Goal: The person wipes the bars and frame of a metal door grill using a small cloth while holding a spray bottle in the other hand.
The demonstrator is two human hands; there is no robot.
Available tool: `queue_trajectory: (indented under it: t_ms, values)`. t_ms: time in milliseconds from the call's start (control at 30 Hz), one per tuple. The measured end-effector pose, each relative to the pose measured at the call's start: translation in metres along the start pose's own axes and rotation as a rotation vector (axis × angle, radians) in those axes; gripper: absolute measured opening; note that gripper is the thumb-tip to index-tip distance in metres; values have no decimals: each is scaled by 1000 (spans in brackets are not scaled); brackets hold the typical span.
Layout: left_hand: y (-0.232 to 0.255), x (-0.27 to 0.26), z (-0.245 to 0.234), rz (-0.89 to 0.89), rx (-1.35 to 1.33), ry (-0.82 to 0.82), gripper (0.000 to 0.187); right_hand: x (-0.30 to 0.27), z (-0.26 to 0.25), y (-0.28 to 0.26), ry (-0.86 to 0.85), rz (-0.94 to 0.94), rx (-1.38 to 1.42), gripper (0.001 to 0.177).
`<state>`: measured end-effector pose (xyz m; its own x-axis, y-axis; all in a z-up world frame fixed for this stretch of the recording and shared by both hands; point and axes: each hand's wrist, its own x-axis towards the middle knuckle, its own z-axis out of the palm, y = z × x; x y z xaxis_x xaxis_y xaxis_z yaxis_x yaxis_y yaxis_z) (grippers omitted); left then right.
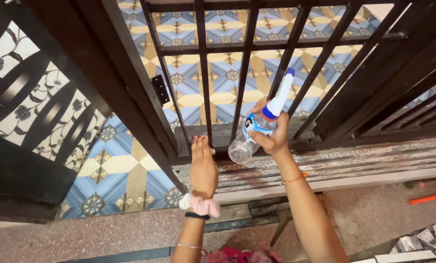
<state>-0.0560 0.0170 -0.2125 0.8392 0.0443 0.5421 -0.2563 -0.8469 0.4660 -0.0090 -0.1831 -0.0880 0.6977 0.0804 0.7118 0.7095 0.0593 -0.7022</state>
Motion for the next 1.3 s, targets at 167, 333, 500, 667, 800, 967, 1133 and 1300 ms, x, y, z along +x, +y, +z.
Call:
queue_trajectory:
  t_ms: [167, 333, 500, 667, 800, 967, 1133, 1300]
  values:
    - [-19, 17, -1, 28, 15, -129, 49, -1, 2, -5, 6, 48, 50, 42]
    - [-28, 18, 9, 27, 123, -170, 49, -2, 2, -4, 10, 2, -22, 42]
    - [-24, 0, 9, 58, 126, -79, 50, 0, 1, 1, 17, 6, 10, 44]
    - [-36, 24, 12, 60, 141, -202, 47, -3, 2, 2, 32, 17, 2, 45]
    - [-18, 7, -7, 55, 125, -121, 49, -2, 3, -3, 24, 21, 20, 46]
    - [-1, -20, -44, -10, -229, 42, 56, -1, 3, -5, 37, 27, 12, 47]
    - [-11, -18, -63, -318, -337, 366, 38, 0, 3, -8, 42, -1, -39, 47]
    - [-44, -10, -31, -76, -126, 267, 56, -2, 3, -2, 40, -14, -24, 45]
